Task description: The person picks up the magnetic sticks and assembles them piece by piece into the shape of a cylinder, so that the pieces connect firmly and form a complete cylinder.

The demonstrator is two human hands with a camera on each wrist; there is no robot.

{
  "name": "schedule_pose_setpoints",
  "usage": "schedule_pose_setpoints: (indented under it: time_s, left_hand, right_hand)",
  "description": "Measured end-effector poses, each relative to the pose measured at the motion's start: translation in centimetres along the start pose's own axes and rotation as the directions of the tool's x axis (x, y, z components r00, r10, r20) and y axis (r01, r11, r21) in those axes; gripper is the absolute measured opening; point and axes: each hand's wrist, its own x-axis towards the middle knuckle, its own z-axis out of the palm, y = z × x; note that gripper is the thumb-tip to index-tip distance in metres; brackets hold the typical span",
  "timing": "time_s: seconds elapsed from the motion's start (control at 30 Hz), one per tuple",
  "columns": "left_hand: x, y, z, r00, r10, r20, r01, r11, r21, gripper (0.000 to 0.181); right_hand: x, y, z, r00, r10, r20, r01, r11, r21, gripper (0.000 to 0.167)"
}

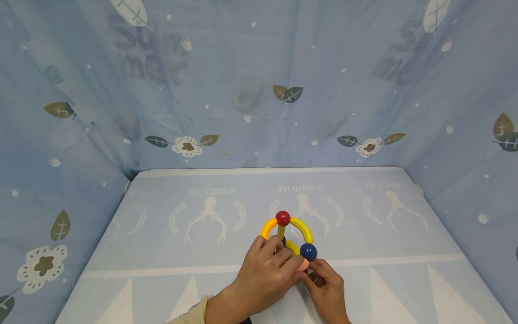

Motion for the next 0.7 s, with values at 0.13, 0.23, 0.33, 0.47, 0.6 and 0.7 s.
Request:
schedule_pose_setpoints:
  time_s: [0.13, 0.23, 0.33, 0.47, 0.6, 0.7]
  left_hand:
    - [-0.2, -0.2, 0.1, 1.0, -0.008, -0.03, 0.007, 1.0, -0.002, 0.027]
    - [-0.2, -0.4, 0.1, 0.999, -0.01, -0.043, 0.01, 1.0, -0.004, 0.027]
    - [-0.3, -0.5, 0.1, 0.999, -0.012, -0.041, 0.012, 1.0, -0.017, 0.027]
    - [-0.6, -0.5, 0.2, 1.0, -0.014, -0.018, 0.013, 1.0, -0.025, 0.034]
    - [-0.9, -0.4, 0.4, 1.0, -0.014, -0.003, 0.014, 1.0, 0.0, 0.033]
    - [-1.2, -0.3, 0.6, 1.0, -0.024, -0.015, 0.024, 1.0, 0.011, 0.031]
  right_hand:
    - [0.0, 0.2, 0.0, 0.999, -0.049, -0.002, 0.049, 0.998, 0.028, 0.035]
    - [0.0, 0.2, -0.1, 0.996, -0.087, -0.008, 0.087, 0.995, 0.043, 0.035]
    - [0.1, 0.2, -0.1, 0.995, -0.103, -0.007, 0.103, 0.994, 0.045, 0.035]
    - [0.0, 0.2, -0.1, 0.996, -0.087, 0.007, 0.086, 0.996, 0.03, 0.034]
    - [0.0, 0.1, -0.1, 0.999, -0.036, 0.02, 0.035, 0.999, 0.018, 0.033]
    - [0.1, 0.0, -0.1, 1.0, -0.004, 0.024, 0.004, 1.0, 0.022, 0.034]
